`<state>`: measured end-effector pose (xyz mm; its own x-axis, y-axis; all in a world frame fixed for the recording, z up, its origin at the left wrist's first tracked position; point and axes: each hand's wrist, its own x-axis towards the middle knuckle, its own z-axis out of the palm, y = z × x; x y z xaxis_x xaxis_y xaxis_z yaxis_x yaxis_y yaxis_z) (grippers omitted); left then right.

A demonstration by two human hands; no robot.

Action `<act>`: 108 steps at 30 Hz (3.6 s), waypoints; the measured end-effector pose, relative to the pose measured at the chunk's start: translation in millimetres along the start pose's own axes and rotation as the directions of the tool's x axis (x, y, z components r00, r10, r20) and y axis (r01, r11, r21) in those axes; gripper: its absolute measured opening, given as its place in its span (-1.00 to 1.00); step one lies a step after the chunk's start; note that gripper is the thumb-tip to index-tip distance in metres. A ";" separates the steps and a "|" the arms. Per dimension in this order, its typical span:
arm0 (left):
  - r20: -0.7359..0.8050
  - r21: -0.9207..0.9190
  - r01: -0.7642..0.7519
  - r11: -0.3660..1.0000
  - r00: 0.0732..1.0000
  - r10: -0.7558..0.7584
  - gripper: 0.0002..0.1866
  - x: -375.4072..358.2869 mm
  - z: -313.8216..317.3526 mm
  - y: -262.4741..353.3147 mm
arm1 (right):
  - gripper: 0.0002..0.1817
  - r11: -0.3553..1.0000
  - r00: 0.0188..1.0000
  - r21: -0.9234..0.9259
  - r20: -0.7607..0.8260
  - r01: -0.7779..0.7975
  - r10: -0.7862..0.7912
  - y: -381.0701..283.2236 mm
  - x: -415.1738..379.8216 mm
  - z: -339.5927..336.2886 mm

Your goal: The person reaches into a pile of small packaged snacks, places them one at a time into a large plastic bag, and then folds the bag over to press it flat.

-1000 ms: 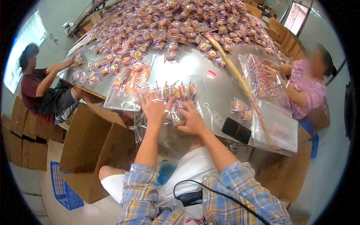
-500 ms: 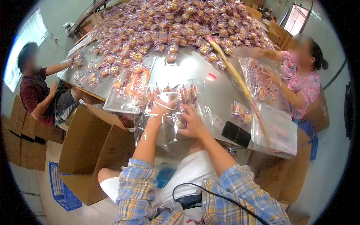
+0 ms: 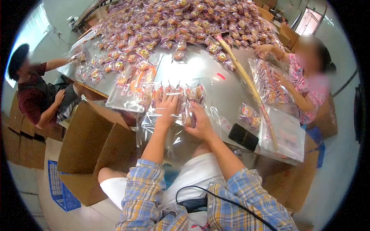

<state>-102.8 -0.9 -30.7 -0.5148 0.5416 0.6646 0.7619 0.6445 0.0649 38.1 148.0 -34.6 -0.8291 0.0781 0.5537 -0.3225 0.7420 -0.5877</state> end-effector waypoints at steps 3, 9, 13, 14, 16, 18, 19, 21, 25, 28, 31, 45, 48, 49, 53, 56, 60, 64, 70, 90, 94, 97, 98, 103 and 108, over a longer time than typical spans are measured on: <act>-0.156 0.049 0.025 0.998 0.988 -0.017 -0.66 -9.3 9.3 3.7 | -0.22 0.998 0.999 0.048 -0.012 -0.037 0.037 7.9 -1.9 2.0; -0.076 -0.068 0.116 0.991 0.990 -0.121 -0.59 -11.0 12.4 8.4 | -0.18 0.976 0.997 0.214 -0.062 -0.034 0.048 10.3 -4.2 1.1; -0.100 -0.049 0.079 0.996 0.992 -0.083 -0.50 -15.1 14.7 5.5 | -0.21 0.916 0.984 0.399 -0.148 -0.037 0.104 1.7 -6.0 9.7; -0.107 -0.036 0.066 0.997 0.992 -0.069 -0.48 -14.1 14.5 4.3 | -0.22 0.830 0.964 0.543 -0.128 -0.129 0.234 1.0 -8.0 13.8; -0.111 -0.047 0.061 0.997 0.992 -0.066 -0.47 -15.5 14.5 3.0 | -0.24 0.567 0.883 0.777 -0.029 -0.275 0.468 -14.9 -3.0 14.4; -0.110 -0.097 0.078 0.992 0.990 -0.089 -0.47 -14.0 13.4 4.3 | -0.32 0.552 0.891 0.778 0.022 -0.300 0.453 -26.2 5.0 5.0; -0.146 -0.102 0.082 0.991 0.985 -0.097 -0.52 -13.7 12.9 5.9 | -0.32 0.548 0.871 0.770 0.019 -0.326 0.491 -29.2 6.8 8.5; -0.128 -0.116 0.102 0.988 0.985 -0.116 -0.55 -13.2 10.5 8.1 | -0.36 0.670 0.863 0.661 -0.065 -0.338 0.500 -26.9 8.7 13.3; -0.128 -0.132 0.133 0.982 0.980 -0.150 -0.58 -13.8 13.4 9.0 | -0.30 0.692 0.798 0.492 0.009 -0.528 0.602 -14.4 14.5 12.5; -0.137 -0.129 0.140 0.982 0.978 -0.158 -0.57 -13.8 13.7 9.7 | -0.18 0.847 0.850 0.130 -0.050 -0.516 0.525 -0.1 22.8 16.4; -0.135 -0.089 0.131 0.987 0.980 -0.143 -0.57 -15.5 22.9 5.3 | 0.06 0.923 0.924 -0.060 -0.002 -0.381 0.381 -15.1 34.8 11.3; -0.123 -0.107 0.137 0.985 0.981 -0.150 -0.48 -11.7 10.6 7.5 | -0.36 0.844 0.837 0.169 -0.135 -0.509 0.531 32.5 33.7 13.9; -0.123 -0.097 0.149 0.984 0.979 -0.160 -0.50 -15.7 16.0 7.1 | -0.39 0.754 0.767 0.287 -0.090 -0.591 0.635 28.8 36.3 11.7; -0.085 -0.119 0.170 0.978 0.980 -0.181 -0.51 -17.5 16.9 7.0 | -0.38 0.761 0.766 0.301 -0.130 -0.574 0.629 34.6 35.5 14.4; 0.022 -0.160 0.219 0.962 0.976 -0.218 -0.53 -18.8 18.1 7.5 | -0.48 0.735 0.770 0.441 -0.140 -0.514 0.623 40.2 41.4 18.9; 0.009 -0.133 0.199 0.971 0.980 -0.200 -0.52 -19.6 14.4 7.6 | -0.49 0.723 0.777 0.483 -0.129 -0.493 0.616 40.7 42.4 15.7; -0.032 -0.125 0.140 0.982 0.989 -0.145 -0.48 -16.4 9.6 4.4 | -0.50 0.812 0.779 0.396 -0.293 -0.429 0.555 36.9 43.9 24.1; -0.006 -0.182 0.138 0.974 0.990 -0.142 -0.42 -14.5 8.0 6.3 | -0.57 0.824 0.762 0.307 -0.322 -0.477 0.561 2.0 52.3 14.7; -0.002 -0.198 0.133 0.971 0.991 -0.136 -0.39 -11.7 4.9 7.1 | -0.55 0.928 0.893 0.037 -0.261 -0.370 0.366 17.4 43.5 18.2; -0.103 -0.195 0.196 0.961 0.970 -0.219 -0.57 -11.2 12.0 8.6 | -0.41 0.884 0.926 -0.307 -0.251 -0.353 0.283 10.5 52.9 18.3; -0.131 -0.159 0.139 0.977 0.978 -0.161 -0.51 -11.8 7.3 8.1 | -0.37 0.858 0.967 -0.445 -0.137 -0.255 0.217 1.6 65.0 17.2; -0.079 -0.032 0.091 0.995 0.993 -0.093 -0.44 -11.8 12.3 10.9 | -0.16 0.823 0.960 -0.518 0.014 -0.232 0.280 3.6 69.3 10.7; -0.056 0.043 0.047 0.998 0.997 -0.045 -0.43 -8.6 6.6 11.4 | -0.12 0.817 0.946 -0.526 0.069 -0.236 0.317 0.5 71.3 7.5; -0.086 -0.110 0.081 0.991 0.992 -0.091 -0.55 -10.6 19.4 10.0 | -0.09 0.897 0.947 -0.334 0.041 -0.289 0.320 14.9 68.0 3.8; -0.096 -0.126 0.103 0.987 0.989 -0.115 -0.50 -16.7 32.2 2.7 | -0.19 0.900 0.910 0.212 -0.085 -0.381 0.405 34.4 55.6 9.2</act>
<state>-104.8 9.2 -65.7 -0.5592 0.4097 0.7208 0.7484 0.6235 0.2261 -23.3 171.7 -29.5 -0.8466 0.4283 0.3159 -0.0716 0.4965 -0.8651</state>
